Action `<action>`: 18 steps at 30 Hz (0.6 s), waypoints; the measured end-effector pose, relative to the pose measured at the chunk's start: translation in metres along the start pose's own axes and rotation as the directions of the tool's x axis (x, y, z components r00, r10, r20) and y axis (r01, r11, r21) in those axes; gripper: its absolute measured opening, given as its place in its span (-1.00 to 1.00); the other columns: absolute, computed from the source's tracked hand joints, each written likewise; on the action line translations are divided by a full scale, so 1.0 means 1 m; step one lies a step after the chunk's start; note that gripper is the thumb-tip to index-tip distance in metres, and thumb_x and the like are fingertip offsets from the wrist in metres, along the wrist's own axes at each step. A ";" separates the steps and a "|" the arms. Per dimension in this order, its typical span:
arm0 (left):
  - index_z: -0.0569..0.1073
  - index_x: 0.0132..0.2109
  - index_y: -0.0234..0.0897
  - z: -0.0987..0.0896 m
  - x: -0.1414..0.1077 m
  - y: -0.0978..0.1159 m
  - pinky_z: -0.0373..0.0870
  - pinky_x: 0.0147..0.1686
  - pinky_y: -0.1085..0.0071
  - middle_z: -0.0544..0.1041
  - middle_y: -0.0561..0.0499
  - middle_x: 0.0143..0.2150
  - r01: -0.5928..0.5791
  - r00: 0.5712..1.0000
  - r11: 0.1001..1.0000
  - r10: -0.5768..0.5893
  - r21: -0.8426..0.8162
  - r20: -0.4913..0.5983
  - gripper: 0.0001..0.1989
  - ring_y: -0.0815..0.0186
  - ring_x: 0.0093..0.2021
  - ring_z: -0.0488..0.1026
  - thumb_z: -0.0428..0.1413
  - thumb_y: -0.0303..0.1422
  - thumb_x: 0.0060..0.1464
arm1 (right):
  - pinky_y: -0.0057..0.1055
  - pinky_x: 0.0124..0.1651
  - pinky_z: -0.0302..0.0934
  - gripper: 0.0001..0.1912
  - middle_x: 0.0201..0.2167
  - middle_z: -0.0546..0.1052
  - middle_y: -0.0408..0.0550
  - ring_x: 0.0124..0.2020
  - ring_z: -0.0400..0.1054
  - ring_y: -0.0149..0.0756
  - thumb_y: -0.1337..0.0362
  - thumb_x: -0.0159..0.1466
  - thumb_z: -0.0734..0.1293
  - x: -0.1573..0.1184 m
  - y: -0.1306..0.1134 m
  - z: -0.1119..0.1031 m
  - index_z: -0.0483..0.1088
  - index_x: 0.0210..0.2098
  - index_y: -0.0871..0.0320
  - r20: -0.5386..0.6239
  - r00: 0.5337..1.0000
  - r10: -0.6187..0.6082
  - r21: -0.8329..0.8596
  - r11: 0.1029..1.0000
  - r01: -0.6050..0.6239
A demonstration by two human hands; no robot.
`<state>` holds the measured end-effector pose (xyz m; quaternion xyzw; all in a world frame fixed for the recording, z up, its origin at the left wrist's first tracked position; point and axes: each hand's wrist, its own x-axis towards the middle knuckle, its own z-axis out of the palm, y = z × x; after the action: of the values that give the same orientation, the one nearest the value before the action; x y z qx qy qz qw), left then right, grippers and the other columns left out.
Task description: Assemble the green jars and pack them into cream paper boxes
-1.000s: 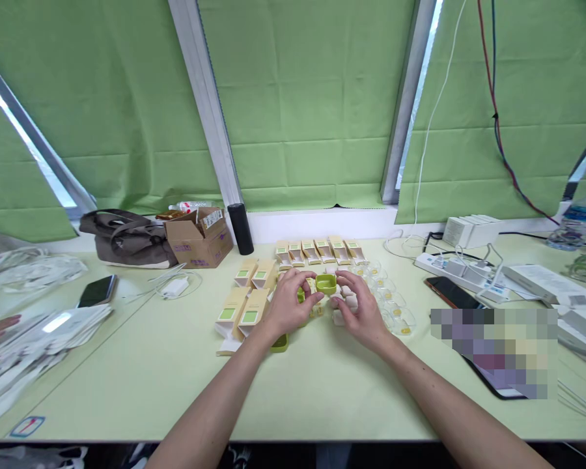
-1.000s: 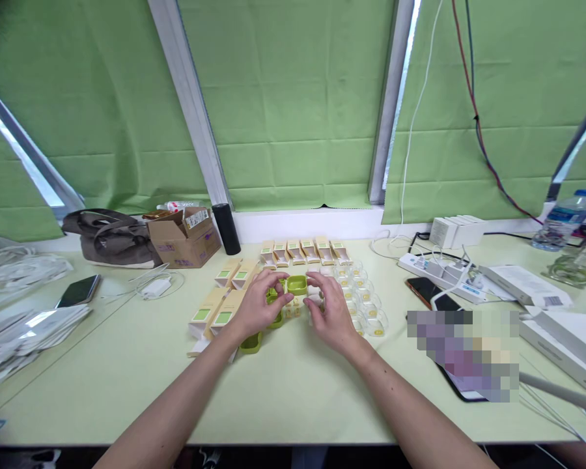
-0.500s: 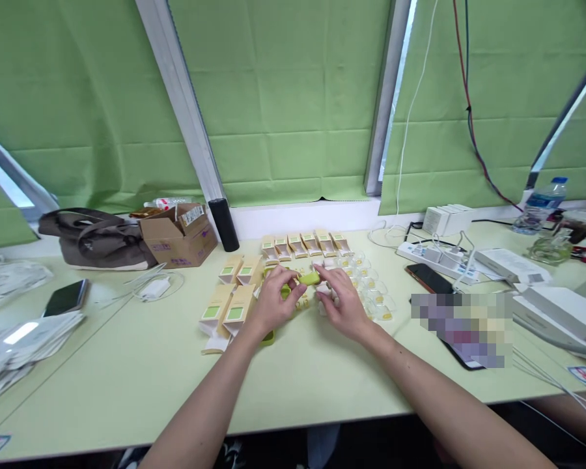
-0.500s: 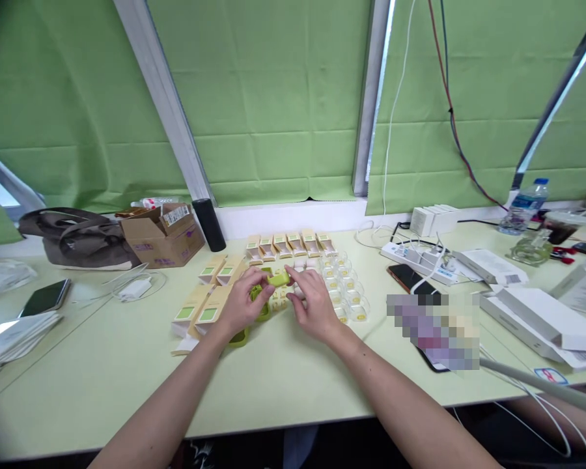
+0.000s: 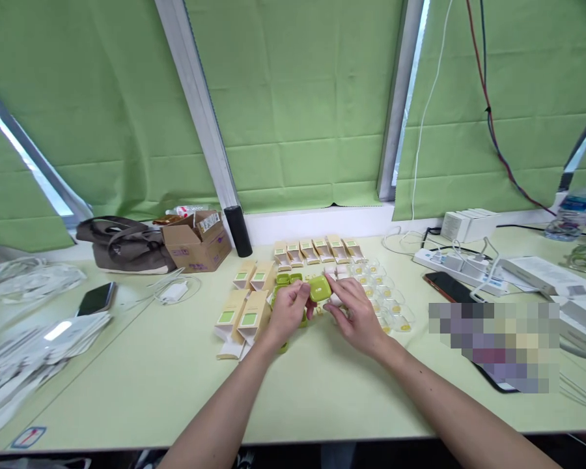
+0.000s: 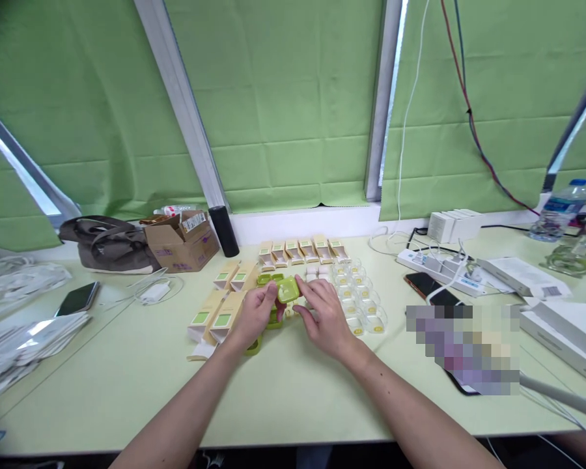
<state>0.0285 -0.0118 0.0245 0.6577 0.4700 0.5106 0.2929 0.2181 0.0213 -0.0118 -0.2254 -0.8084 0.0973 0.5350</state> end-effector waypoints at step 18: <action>0.51 -0.47 -0.31 0.010 -0.005 0.004 0.31 -0.47 0.37 0.48 -0.05 -0.53 0.125 0.984 0.956 -0.086 -0.266 0.155 -0.21 0.34 -0.57 0.38 -0.13 0.31 0.26 | 0.02 0.09 0.52 -0.41 -0.05 0.67 0.10 -0.03 0.61 -0.01 -0.08 0.24 0.52 0.011 -0.016 0.009 0.36 0.13 0.01 0.174 0.878 0.446 0.729 0.541 -0.420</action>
<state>0.0385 -0.0165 0.0229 0.6192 0.4070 0.5065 0.4408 0.2027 0.0130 -0.0003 -0.1790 -0.6051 0.5459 0.5512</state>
